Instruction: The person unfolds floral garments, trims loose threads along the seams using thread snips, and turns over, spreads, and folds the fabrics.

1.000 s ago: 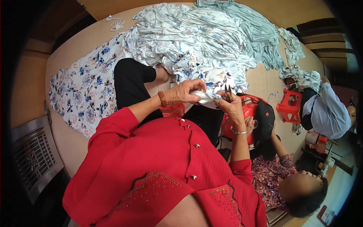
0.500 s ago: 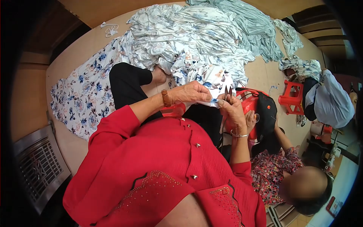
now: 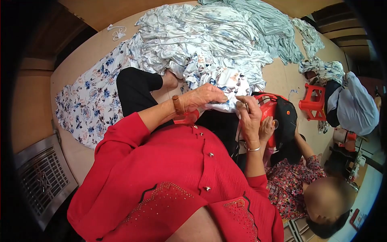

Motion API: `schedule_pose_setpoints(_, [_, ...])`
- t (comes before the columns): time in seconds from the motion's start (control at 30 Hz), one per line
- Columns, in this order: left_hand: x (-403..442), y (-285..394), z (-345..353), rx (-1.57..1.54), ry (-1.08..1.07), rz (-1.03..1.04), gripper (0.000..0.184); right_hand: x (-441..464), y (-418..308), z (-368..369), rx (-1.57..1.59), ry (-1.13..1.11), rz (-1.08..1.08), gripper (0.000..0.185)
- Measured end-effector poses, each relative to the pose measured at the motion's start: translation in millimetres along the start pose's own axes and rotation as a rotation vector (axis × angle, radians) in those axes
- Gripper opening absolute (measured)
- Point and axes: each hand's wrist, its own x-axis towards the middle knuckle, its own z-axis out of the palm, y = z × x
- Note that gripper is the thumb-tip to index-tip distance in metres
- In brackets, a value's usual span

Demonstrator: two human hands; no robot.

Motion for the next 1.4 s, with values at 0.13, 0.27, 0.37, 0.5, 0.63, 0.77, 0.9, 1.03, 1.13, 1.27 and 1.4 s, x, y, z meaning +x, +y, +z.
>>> schedule_pose_setpoints(0.13, [2, 1, -5, -0.102, 0.032, -0.062, 0.017, -7, -15, -2, -0.315, 0.117, -0.319, 0.027])
schedule_pose_setpoints(0.27, [5, -2, -7, -0.204, 0.048, -0.125, 0.016, -12, -11, 0, -0.463, 0.129, -0.433, 0.024])
schedule_pose_setpoints(0.37, [5, 0, -4, -0.189, 0.06, -0.088, 0.017, -10, -12, 3, -0.532, 0.18, -0.541, 0.024])
schedule_pose_setpoints(0.5, [3, 2, -3, -0.193, 0.042, -0.101, 0.015, -9, -12, 4, -0.581, 0.165, -0.556, 0.025])
schedule_pose_setpoints(0.63, [2, 5, 0, -0.138, 0.037, -0.083, 0.014, -10, -20, 6, -0.62, 0.16, -0.576, 0.025])
schedule_pose_setpoints(0.77, [2, 4, 1, -0.03, 0.008, 0.02, 0.014, -11, -19, 9, -0.65, 0.166, -0.612, 0.025])
schedule_pose_setpoints(0.9, [0, 3, 0, -0.022, -0.004, 0.01, 0.013, -12, -18, 9, -0.672, 0.192, -0.67, 0.024])
schedule_pose_setpoints(1.03, [-1, 3, 0, -0.053, 0.031, -0.065, 0.013, -14, -11, 9, -0.576, 0.174, -0.568, 0.025])
schedule_pose_setpoints(1.13, [1, 5, -1, 0.046, -0.026, 0.051, 0.013, 0, -28, 10, -0.399, 0.169, -0.462, 0.028])
schedule_pose_setpoints(1.27, [20, 7, -10, 0.231, -0.136, 0.206, 0.015, 17, -28, 14, -0.23, 0.015, -0.281, 0.031])
schedule_pose_setpoints(1.4, [21, 23, -16, 0.073, -0.022, 0.026, 0.017, 30, -35, -14, -0.33, 0.167, -0.208, 0.011])
